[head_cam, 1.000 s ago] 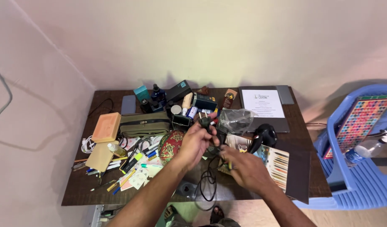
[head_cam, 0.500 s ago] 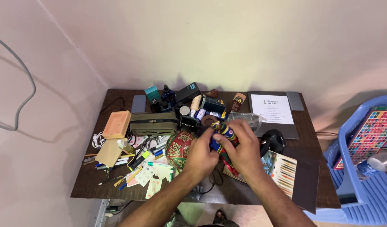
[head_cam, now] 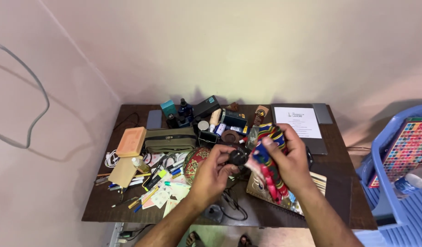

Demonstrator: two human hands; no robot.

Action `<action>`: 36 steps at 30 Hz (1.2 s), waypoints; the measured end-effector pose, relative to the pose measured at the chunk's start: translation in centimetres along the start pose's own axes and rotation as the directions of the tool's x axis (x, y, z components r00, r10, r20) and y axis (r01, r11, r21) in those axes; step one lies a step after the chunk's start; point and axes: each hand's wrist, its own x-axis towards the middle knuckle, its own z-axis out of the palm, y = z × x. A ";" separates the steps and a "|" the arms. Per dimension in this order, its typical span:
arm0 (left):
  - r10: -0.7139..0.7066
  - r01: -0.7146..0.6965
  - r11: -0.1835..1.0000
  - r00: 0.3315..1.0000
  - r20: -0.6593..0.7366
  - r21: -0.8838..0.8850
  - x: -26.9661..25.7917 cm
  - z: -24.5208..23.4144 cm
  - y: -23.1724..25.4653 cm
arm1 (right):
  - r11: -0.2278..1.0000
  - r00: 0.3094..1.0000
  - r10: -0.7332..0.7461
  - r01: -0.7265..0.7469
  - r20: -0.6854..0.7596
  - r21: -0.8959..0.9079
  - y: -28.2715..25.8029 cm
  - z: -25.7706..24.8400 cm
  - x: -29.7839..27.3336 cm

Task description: Folding a cloth and then assembling or adjusting parts of a hairdryer on a cluttered desk.

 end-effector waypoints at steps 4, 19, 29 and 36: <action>0.053 -0.042 0.987 0.997 -0.062 0.157 -0.6 0.2 -0.4 | 0.890 0.995 0.071 -0.033 0.065 -0.454 -1.7 2.4 -2.1; 0.081 0.014 0.928 0.968 -0.239 0.372 -1.4 0.4 -0.6 | 0.922 0.942 0.257 -0.171 0.217 -0.347 2.7 1.7 -0.5; 0.022 -0.048 0.959 0.995 -0.095 -0.279 0.8 0.1 -1.7 | 0.975 0.984 0.151 -0.163 0.094 0.148 2.7 3.8 -0.4; -0.062 0.017 0.922 0.993 -0.105 -0.386 2.0 0.1 0.4 | 0.981 0.960 -0.129 0.160 0.248 -0.109 4.5 5.9 -2.8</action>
